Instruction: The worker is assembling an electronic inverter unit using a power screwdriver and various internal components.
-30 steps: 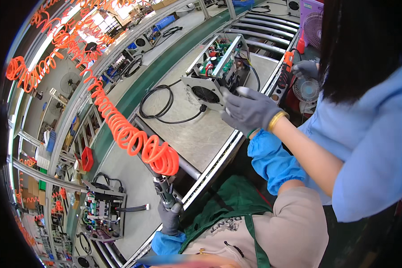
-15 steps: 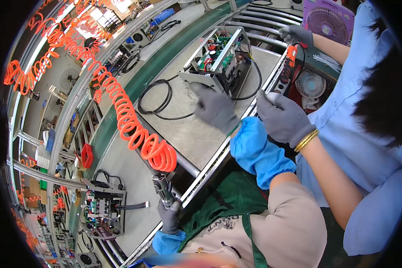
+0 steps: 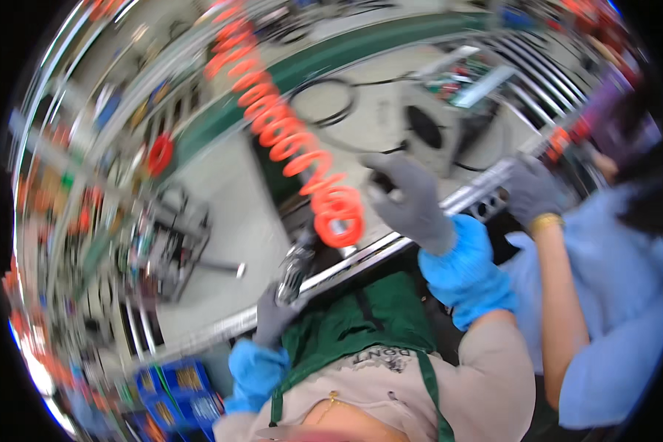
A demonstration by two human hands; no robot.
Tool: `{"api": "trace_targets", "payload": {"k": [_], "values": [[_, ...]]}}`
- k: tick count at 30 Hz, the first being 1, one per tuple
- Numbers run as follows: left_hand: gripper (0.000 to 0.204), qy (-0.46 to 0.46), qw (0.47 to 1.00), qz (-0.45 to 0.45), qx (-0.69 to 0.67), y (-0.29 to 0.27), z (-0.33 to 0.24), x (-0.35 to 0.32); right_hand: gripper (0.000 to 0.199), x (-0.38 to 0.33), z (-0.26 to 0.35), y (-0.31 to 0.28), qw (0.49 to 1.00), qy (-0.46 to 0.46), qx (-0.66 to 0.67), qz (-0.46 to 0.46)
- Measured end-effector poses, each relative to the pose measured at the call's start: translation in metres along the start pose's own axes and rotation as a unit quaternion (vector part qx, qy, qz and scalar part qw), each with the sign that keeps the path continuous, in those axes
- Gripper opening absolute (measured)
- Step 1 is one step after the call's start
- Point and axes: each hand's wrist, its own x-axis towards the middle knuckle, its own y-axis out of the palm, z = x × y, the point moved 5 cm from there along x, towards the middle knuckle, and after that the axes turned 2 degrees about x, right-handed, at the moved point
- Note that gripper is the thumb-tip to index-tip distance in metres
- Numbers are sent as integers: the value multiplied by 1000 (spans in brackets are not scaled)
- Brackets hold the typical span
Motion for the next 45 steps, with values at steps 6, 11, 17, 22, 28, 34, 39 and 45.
{"api": "trace_targets", "payload": {"k": [6,11,17,22,28,34,39,45], "values": [[54,33,990,55,-125,-20,20,-30,29,-14,11,39,938,124,269,179],[54,155,984,45,-78,-30,26,-52,26,-15,-63,98,631,397,653,133],[36,199,976,80,35,-37,19,-71,44,-153,-43,157,572,593,409,393],[24,273,953,-13,134,-48,20,-89,71,-168,64,179,385,559,471,564],[17,256,951,-55,163,-69,44,-108,62,-168,93,217,253,447,471,717],[14,315,918,-171,171,-97,47,-125,71,-210,103,262,272,455,587,611],[18,217,954,-65,198,-108,79,-132,50,-185,33,287,511,558,420,502],[31,-41,983,1,180,-130,125,-138,35,-52,21,186,935,245,87,240]]}}
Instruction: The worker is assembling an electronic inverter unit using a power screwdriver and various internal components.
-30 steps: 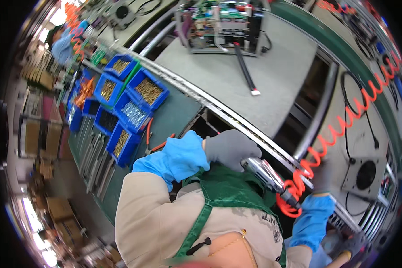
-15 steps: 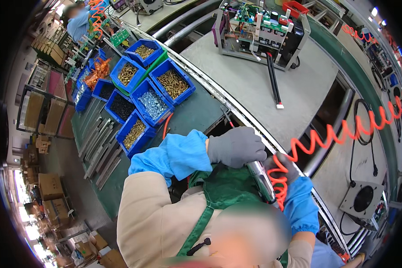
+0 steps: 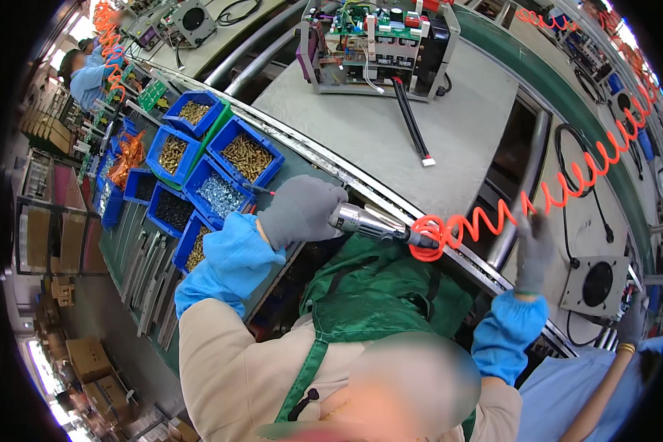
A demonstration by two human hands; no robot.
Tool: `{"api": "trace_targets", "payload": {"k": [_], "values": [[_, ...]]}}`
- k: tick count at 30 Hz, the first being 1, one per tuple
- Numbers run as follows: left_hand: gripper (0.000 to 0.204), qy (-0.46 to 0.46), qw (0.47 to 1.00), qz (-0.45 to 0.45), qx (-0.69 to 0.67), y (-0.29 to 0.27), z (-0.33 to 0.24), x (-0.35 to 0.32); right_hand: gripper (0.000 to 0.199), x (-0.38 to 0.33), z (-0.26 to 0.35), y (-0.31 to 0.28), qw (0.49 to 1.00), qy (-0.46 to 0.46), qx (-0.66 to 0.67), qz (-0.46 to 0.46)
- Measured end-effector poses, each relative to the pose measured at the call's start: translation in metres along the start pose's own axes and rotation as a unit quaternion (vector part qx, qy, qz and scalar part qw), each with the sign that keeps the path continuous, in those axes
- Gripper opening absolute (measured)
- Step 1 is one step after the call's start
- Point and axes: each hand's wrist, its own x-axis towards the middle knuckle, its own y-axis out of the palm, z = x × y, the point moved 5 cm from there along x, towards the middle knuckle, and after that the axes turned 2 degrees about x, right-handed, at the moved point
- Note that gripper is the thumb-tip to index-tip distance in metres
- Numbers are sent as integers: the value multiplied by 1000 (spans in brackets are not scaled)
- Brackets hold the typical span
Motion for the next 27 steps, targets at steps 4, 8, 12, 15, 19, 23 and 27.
{"api": "trace_targets", "payload": {"k": [4,8,12,15,19,23,27], "values": [[34,66,996,-58,-3,-8,-19,10,54,-54,87,27,960,-206,-19,190],[40,182,981,-49,40,3,-55,25,64,-102,80,123,805,-45,37,591],[36,52,951,-151,-265,-24,27,0,68,-115,50,140,765,82,85,633],[22,-305,943,-122,51,-33,150,-22,66,-102,40,134,836,-65,-70,541],[34,-204,971,2,123,8,208,-14,46,-76,17,134,880,-10,-193,433],[32,-262,953,-17,148,13,223,-15,42,-57,2,138,907,12,-200,370],[28,-271,961,-36,39,3,213,-22,43,-53,-1,139,903,9,-196,383]]}}
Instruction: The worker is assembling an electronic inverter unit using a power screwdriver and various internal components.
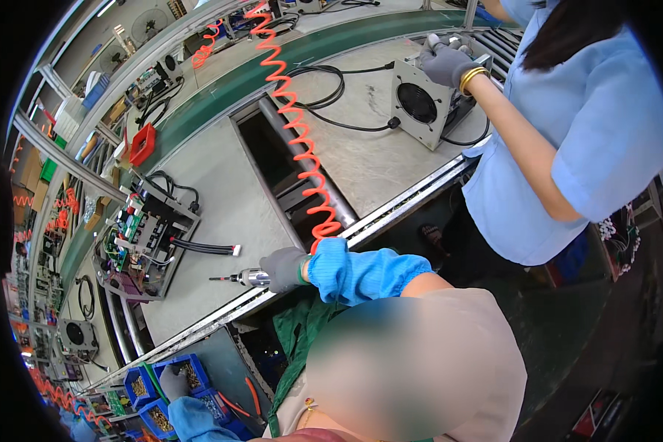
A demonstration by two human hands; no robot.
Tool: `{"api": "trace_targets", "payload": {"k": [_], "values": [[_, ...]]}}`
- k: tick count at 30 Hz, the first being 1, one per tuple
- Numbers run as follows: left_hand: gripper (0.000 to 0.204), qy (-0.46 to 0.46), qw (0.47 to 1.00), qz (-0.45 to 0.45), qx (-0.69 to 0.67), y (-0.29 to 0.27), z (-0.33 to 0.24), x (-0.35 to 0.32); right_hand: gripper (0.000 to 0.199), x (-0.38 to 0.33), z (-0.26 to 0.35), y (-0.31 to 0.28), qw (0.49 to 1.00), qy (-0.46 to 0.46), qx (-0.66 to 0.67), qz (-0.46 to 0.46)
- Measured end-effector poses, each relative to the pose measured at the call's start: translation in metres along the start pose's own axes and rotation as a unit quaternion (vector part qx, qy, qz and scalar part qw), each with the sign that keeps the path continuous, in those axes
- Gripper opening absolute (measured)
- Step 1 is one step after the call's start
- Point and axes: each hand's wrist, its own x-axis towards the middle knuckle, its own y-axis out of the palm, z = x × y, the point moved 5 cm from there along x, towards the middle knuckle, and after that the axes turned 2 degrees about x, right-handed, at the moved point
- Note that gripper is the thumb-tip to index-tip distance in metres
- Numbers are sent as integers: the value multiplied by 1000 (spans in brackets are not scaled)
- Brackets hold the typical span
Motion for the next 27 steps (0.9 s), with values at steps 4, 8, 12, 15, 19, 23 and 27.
{"api": "trace_targets", "payload": {"k": [4,8,12,15,19,23,27], "values": [[21,35,994,-77,67,-5,-10,-12,43,-1,5,0,1000,-10,-9,23],[18,27,994,-105,-7,-1,-7,-15,46,1,3,1,1000,-8,-8,28],[14,-4,989,-133,-69,0,6,-14,47,2,1,4,1000,-13,0,17],[22,16,982,-179,-61,-3,9,-16,45,2,2,7,1000,-11,-1,20],[27,27,988,-153,25,-7,6,-16,42,-9,1,6,1000,-29,-3,-9],[35,2,982,-187,18,-23,12,-15,43,-36,-11,1,996,-27,79,-14],[32,-77,962,-261,-27,-27,42,-14,45,-55,-28,-8,998,-10,67,-15]]}}
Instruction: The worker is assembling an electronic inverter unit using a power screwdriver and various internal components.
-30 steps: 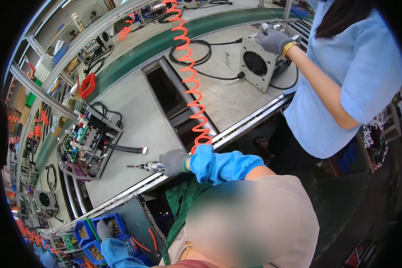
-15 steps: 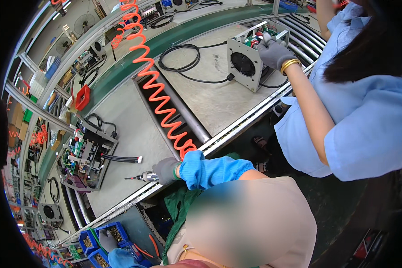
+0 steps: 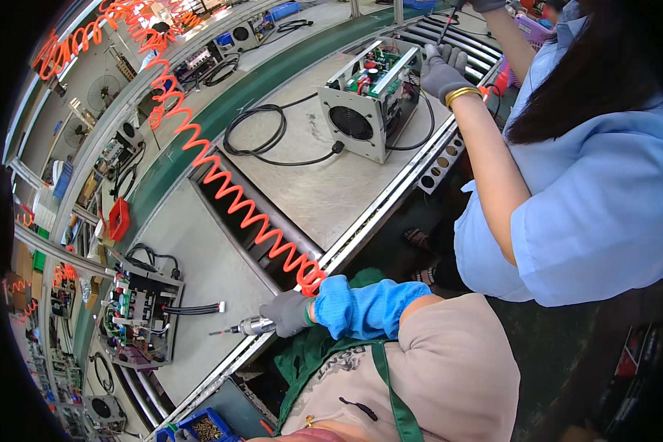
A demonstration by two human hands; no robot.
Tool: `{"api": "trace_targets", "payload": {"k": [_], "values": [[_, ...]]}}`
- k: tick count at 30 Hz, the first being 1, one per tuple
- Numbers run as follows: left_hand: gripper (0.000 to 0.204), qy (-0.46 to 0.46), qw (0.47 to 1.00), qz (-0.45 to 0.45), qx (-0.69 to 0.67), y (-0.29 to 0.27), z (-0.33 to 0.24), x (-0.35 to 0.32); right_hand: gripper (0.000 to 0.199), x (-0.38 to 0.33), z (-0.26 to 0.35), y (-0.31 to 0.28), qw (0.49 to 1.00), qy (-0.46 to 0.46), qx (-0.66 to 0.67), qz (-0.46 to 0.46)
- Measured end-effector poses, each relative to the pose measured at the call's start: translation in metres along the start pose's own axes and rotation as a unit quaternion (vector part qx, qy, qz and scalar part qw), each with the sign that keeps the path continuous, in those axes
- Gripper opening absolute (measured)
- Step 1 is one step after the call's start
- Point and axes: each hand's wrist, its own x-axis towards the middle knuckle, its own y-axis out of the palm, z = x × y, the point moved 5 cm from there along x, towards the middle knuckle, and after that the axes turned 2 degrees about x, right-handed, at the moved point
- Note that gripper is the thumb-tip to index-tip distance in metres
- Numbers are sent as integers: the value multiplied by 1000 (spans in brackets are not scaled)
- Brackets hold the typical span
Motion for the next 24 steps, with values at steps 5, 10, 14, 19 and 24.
{"api": "trace_targets", "payload": {"k": [5,10,14,19,24], "values": [[33,50,997,50,30,16,23,5,46,-7,-11,-8,999,28,34,-15],[30,79,988,-5,-131,-17,-55,20,40,-6,-14,-10,998,38,39,-14],[24,227,892,29,-390,-41,-234,9,41,-2,-16,-9,999,17,28,4],[23,402,678,353,-504,-6,-507,-101,40,4,-21,-3,1000,-10,11,-10],[23,616,638,300,-350,33,-668,-214,26,-40,-27,-29,982,-111,116,-98]]}}
